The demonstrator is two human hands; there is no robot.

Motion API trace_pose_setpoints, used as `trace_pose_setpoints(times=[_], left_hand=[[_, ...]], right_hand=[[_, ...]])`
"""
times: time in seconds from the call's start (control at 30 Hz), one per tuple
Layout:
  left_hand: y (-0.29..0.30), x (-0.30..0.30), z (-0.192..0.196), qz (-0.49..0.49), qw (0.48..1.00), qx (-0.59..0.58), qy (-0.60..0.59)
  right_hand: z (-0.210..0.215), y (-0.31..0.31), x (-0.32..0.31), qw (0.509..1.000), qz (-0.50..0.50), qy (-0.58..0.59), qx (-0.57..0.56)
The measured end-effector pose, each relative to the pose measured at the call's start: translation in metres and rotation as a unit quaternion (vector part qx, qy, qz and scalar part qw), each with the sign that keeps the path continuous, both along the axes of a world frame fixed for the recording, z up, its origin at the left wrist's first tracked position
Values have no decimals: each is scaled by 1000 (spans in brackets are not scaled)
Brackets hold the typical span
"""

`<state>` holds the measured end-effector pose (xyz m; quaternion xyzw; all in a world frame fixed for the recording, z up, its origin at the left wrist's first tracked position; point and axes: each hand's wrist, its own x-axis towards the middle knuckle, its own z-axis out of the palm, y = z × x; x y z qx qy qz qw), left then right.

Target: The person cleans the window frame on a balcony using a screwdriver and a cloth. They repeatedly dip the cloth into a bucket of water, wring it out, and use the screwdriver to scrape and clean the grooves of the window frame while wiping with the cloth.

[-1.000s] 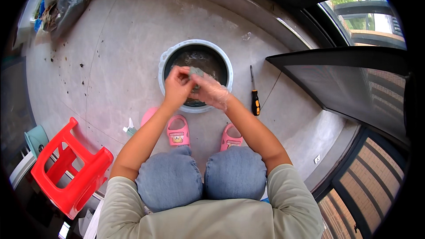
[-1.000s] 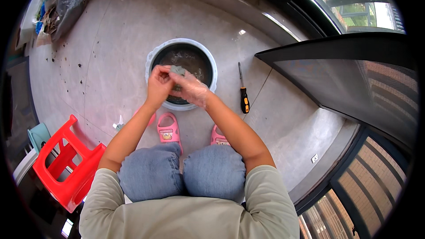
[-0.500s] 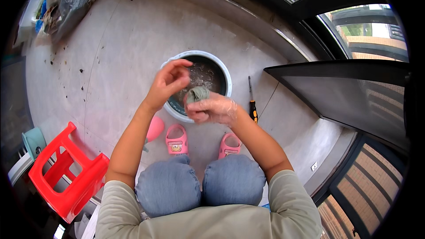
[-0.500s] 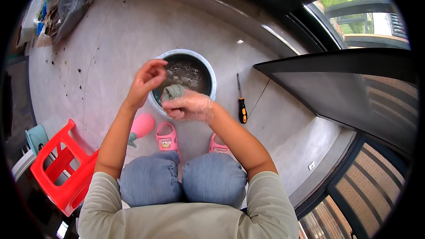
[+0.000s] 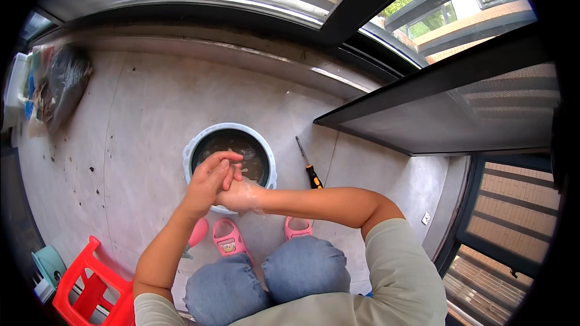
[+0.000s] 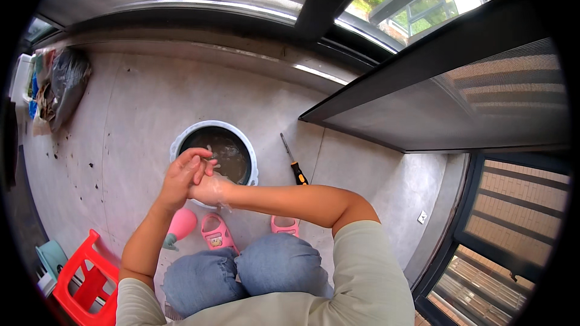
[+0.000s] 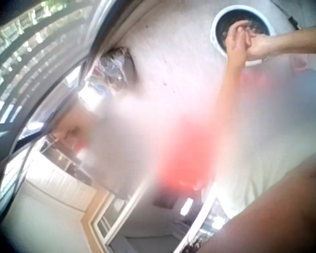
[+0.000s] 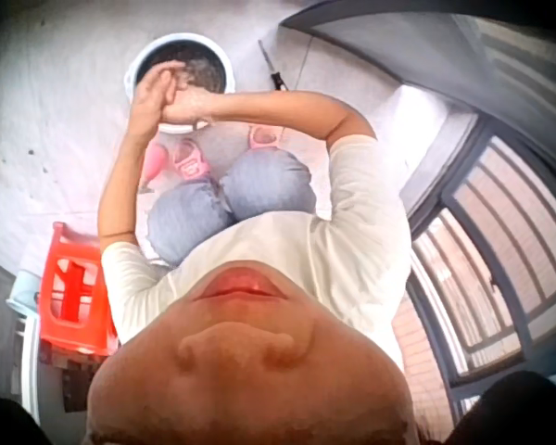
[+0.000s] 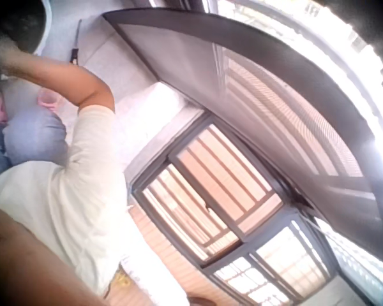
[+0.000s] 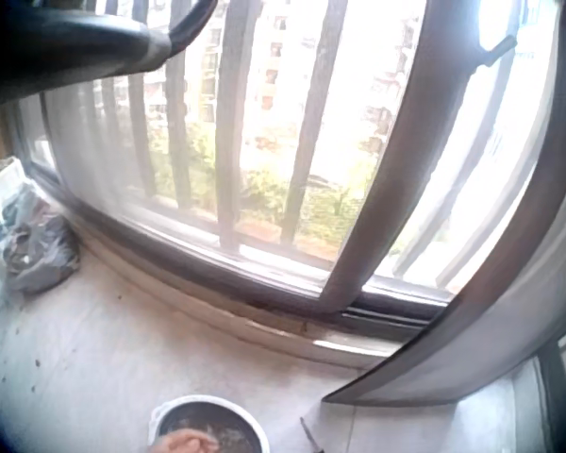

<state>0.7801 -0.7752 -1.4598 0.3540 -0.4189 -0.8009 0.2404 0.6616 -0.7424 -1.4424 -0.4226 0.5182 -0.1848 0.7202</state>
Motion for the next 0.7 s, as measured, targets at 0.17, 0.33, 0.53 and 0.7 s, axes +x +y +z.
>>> trace_pose_setpoints(times=[0.17, 0.33, 0.53, 0.7], left_hand=[[20, -12, -58, 191, 972, -1, -140], [17, -24, -109, 333, 907, 68, -249], [5, 3, -128, 254, 915, 281, -139], [-23, 4, -32, 143, 908, 304, 251]], right_hand=[[-95, 11, 19, 962, 48, 153, -224], [-117, 6, 19, 924, 130, 325, -153], [-129, 10, 34, 925, 86, 365, -64], [-64, 14, -8, 816, 46, -491, 303]])
